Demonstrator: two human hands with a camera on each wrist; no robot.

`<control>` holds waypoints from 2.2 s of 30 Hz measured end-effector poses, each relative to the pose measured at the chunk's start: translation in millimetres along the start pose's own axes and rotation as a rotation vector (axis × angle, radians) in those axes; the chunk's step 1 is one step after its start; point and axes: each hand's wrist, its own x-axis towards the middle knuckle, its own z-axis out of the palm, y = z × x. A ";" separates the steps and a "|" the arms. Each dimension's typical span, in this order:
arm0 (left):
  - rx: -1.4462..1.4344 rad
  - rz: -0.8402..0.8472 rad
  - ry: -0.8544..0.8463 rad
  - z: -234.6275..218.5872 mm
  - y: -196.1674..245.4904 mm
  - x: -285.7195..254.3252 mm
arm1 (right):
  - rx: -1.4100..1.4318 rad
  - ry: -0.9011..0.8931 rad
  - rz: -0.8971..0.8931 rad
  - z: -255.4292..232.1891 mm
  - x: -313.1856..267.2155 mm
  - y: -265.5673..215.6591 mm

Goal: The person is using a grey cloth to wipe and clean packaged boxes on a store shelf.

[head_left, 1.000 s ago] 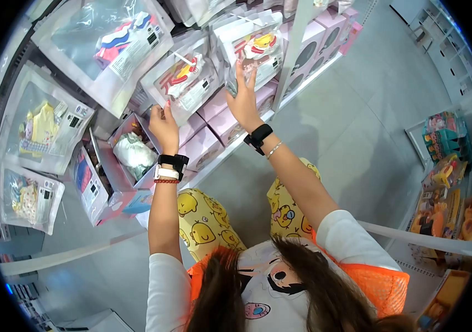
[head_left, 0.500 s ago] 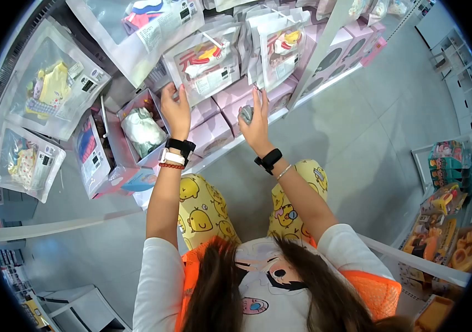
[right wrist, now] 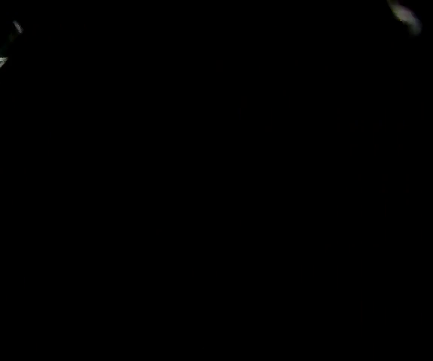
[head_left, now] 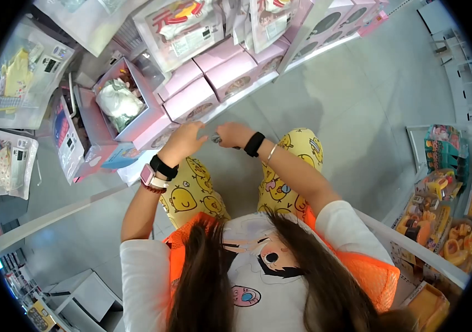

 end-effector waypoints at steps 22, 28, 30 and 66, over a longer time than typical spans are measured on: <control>0.227 0.048 0.665 61.2 -60.9 92.8 | 0.466 -0.396 0.098 -2.0 -21.4 64.3; 0.266 -0.144 0.546 43.1 -76.4 85.5 | 0.384 -0.422 0.036 33.6 -35.4 45.6; 0.289 -0.165 0.494 40.9 -70.5 84.2 | 0.392 -0.522 0.037 45.9 -32.0 38.0; -0.519 0.017 0.059 127.3 -102.4 6.6 | 0.553 -0.407 -0.043 -8.6 -71.4 -5.8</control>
